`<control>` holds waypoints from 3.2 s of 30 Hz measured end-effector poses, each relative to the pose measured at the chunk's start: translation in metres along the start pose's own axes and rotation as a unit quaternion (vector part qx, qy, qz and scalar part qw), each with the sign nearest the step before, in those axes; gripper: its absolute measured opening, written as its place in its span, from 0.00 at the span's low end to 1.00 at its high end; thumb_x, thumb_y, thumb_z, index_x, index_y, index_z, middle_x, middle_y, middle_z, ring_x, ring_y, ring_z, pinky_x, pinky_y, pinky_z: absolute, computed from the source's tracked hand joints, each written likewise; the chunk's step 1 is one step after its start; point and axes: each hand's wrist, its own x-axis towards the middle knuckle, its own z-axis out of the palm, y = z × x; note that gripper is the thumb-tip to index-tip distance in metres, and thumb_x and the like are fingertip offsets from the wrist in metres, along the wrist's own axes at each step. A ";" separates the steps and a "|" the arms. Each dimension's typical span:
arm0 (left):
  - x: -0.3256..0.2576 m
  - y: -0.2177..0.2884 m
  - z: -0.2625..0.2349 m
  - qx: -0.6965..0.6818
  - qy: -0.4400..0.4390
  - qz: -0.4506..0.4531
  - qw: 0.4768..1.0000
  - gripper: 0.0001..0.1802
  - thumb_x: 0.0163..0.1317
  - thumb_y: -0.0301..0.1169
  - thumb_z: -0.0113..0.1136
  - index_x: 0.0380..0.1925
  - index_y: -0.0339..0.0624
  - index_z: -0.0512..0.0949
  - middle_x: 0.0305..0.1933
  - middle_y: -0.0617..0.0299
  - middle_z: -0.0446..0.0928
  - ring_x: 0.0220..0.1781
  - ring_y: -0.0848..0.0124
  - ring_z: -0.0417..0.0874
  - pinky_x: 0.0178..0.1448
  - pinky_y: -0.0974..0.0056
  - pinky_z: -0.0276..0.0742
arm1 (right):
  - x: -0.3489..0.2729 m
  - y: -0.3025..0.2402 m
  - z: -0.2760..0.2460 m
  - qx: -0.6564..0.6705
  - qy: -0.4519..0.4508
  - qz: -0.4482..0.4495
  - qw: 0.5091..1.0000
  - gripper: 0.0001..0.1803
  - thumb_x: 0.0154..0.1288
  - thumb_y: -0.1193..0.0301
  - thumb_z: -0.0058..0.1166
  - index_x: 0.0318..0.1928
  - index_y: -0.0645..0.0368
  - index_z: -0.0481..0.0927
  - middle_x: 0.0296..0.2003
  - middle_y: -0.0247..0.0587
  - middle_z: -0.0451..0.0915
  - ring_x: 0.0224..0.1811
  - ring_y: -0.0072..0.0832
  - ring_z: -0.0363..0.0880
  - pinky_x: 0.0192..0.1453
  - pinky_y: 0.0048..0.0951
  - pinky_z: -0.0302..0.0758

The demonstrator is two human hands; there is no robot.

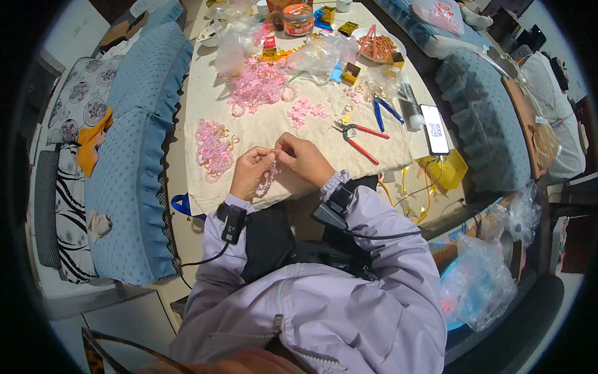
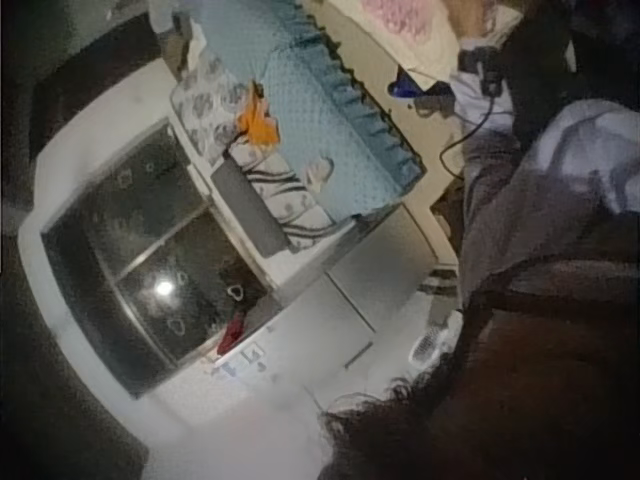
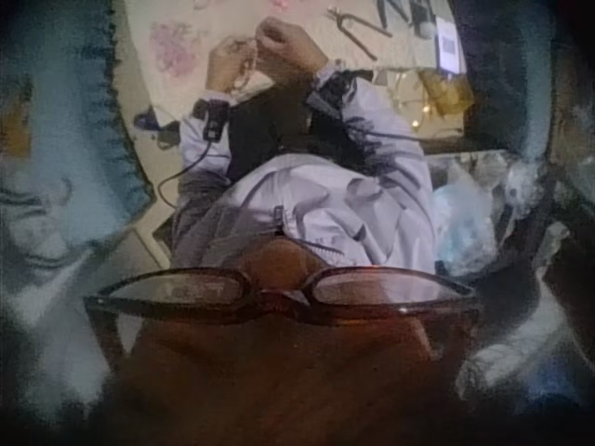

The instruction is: The person assembles pink beaded keychains at a table. They thread beads onto a string, use pliers to attach a metal clasp, and then connect a keyring to the finished piece.

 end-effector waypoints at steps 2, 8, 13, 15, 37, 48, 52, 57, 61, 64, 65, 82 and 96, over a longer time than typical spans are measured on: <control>0.001 0.003 0.001 -0.001 0.027 0.009 1.000 0.10 0.70 0.34 0.65 0.42 0.37 0.81 0.35 0.62 0.85 0.29 0.81 0.79 0.33 0.75 0.71 | 0.001 0.004 -0.007 -0.002 0.019 -0.039 0.999 0.08 0.71 0.68 0.57 0.45 0.58 0.79 0.34 0.47 0.84 0.38 0.37 0.84 0.44 0.35 0.78; 0.015 0.000 -0.006 -0.003 0.093 0.012 0.996 0.10 0.68 0.34 0.68 0.39 0.39 0.82 0.34 0.63 0.84 0.28 0.80 0.79 0.32 0.75 0.72 | 0.020 0.027 -0.058 -0.145 0.199 0.019 0.969 0.09 0.68 0.73 0.57 0.46 0.61 0.80 0.39 0.48 0.82 0.41 0.42 0.83 0.45 0.37 0.79; 0.015 -0.003 -0.001 -0.017 0.143 0.044 0.989 0.10 0.68 0.33 0.67 0.39 0.38 0.81 0.35 0.62 0.83 0.29 0.79 0.81 0.30 0.74 0.73 | 0.025 0.017 -0.047 -0.184 0.170 -0.019 0.968 0.08 0.67 0.73 0.58 0.45 0.59 0.81 0.43 0.46 0.81 0.42 0.44 0.83 0.46 0.38 0.79; 0.016 -0.003 -0.001 -0.025 0.149 0.050 0.987 0.11 0.68 0.33 0.67 0.40 0.36 0.80 0.35 0.62 0.82 0.29 0.79 0.81 0.31 0.74 0.75 | 0.027 0.015 -0.041 -0.203 0.148 -0.032 0.967 0.08 0.66 0.72 0.59 0.44 0.58 0.81 0.43 0.46 0.80 0.42 0.45 0.82 0.46 0.39 0.79; 0.011 -0.008 -0.001 -0.073 0.148 0.075 0.983 0.10 0.72 0.32 0.62 0.41 0.34 0.79 0.37 0.58 0.84 0.35 0.76 0.85 0.39 0.71 0.86 | -0.005 0.011 -0.032 -0.150 0.069 -0.031 0.986 0.05 0.66 0.73 0.58 0.41 0.59 0.81 0.36 0.47 0.81 0.40 0.46 0.81 0.44 0.37 0.77; 0.009 -0.008 0.001 -0.095 0.154 0.082 0.980 0.11 0.71 0.32 0.63 0.44 0.34 0.80 0.42 0.57 0.84 0.41 0.71 0.88 0.41 0.69 0.87 | 0.016 0.013 -0.026 -0.270 0.058 -0.071 0.959 0.06 0.64 0.70 0.56 0.39 0.58 0.79 0.36 0.45 0.78 0.39 0.48 0.81 0.40 0.45 0.79; 0.007 -0.008 -0.002 -0.095 0.156 0.079 0.980 0.11 0.72 0.32 0.61 0.44 0.34 0.81 0.42 0.58 0.84 0.42 0.71 0.88 0.42 0.68 0.87 | 0.016 0.021 -0.032 -0.282 0.019 -0.064 0.957 0.07 0.66 0.70 0.56 0.41 0.59 0.79 0.37 0.46 0.79 0.40 0.46 0.81 0.43 0.43 0.78; 0.007 -0.005 -0.013 -0.167 0.124 0.074 0.975 0.14 0.73 0.36 0.60 0.49 0.37 0.82 0.44 0.58 0.86 0.39 0.76 0.86 0.32 0.77 0.74 | 0.017 0.032 -0.026 -0.059 0.031 -0.017 0.998 0.06 0.65 0.72 0.59 0.40 0.60 0.79 0.31 0.41 0.80 0.33 0.31 0.79 0.39 0.32 0.77; 0.009 0.003 -0.014 -0.197 0.149 0.094 0.964 0.13 0.74 0.37 0.59 0.45 0.38 0.83 0.47 0.56 0.85 0.38 0.77 0.82 0.31 0.75 0.68 | 0.019 0.033 -0.021 0.115 0.034 0.058 0.991 0.04 0.69 0.73 0.59 0.40 0.60 0.79 0.30 0.27 0.78 0.30 0.13 0.73 0.36 0.19 0.72; 0.002 0.013 -0.013 -0.164 0.131 0.041 0.977 0.14 0.73 0.38 0.61 0.48 0.39 0.84 0.47 0.60 0.86 0.45 0.79 0.83 0.46 0.74 0.74 | 0.018 0.028 -0.023 0.155 0.025 0.059 0.986 0.03 0.73 0.74 0.57 0.42 0.59 0.78 0.32 0.26 0.79 0.30 0.11 0.73 0.35 0.17 0.70; 0.002 0.017 -0.010 -0.148 0.126 0.087 0.977 0.14 0.73 0.37 0.61 0.48 0.38 0.84 0.47 0.60 0.86 0.46 0.78 0.83 0.50 0.72 0.74 | 0.018 0.025 -0.024 0.159 0.026 0.051 0.986 0.03 0.73 0.73 0.57 0.43 0.58 0.78 0.33 0.26 0.79 0.30 0.11 0.73 0.35 0.16 0.70; -0.010 0.070 0.010 -0.046 0.152 0.224 0.962 0.11 0.70 0.32 0.65 0.45 0.35 0.84 0.47 0.61 0.86 0.47 0.77 0.81 0.56 0.71 0.74 | 0.009 -0.028 -0.022 0.203 0.057 -0.034 0.977 0.06 0.72 0.69 0.60 0.43 0.56 0.79 0.32 0.24 0.80 0.28 0.10 0.69 0.30 0.15 0.66; -0.024 0.061 0.041 -0.139 0.080 0.157 0.975 0.12 0.71 0.34 0.64 0.45 0.35 0.84 0.43 0.60 0.86 0.42 0.78 0.82 0.47 0.72 0.75 | -0.001 -0.050 -0.008 0.233 0.089 -0.039 0.968 0.05 0.71 0.73 0.61 0.43 0.60 0.80 0.30 0.25 0.78 0.27 0.11 0.70 0.31 0.16 0.68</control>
